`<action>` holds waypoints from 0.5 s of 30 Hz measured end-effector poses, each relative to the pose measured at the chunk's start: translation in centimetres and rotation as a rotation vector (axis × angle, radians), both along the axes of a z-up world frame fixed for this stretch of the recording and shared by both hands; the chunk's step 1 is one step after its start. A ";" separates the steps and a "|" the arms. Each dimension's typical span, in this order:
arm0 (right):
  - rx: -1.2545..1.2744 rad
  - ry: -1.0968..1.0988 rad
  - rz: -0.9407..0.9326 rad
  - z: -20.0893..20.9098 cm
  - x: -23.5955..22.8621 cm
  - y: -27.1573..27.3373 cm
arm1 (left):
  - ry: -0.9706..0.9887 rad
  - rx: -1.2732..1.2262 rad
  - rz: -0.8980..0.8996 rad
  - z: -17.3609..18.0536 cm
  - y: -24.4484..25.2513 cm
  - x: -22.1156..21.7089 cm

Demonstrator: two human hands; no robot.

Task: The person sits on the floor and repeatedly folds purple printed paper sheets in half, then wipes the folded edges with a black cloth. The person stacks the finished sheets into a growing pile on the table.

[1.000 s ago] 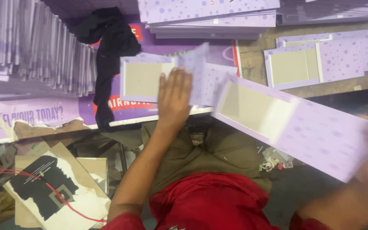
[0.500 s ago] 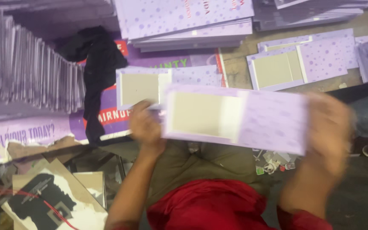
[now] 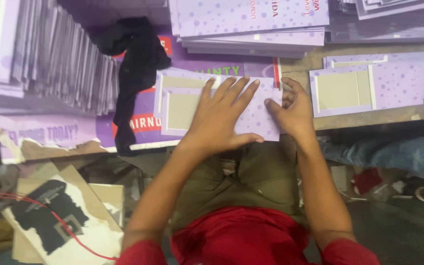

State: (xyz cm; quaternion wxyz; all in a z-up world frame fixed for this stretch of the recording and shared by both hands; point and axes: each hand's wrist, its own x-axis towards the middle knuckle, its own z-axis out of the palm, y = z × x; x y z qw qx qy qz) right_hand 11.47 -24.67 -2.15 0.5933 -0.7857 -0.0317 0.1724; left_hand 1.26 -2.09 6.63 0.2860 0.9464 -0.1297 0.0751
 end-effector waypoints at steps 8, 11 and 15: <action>-0.399 -0.311 -0.016 0.1 0.7 2.5 | 0.095 0.092 -0.087 -6.8 0.1 1.6; -0.541 -0.342 -0.048 0.5 2.0 3.7 | 0.085 0.090 -0.080 -6.3 0.0 1.9; -0.647 -0.401 -0.061 1.2 -0.7 3.0 | 0.098 0.048 -0.063 -6.3 0.3 1.9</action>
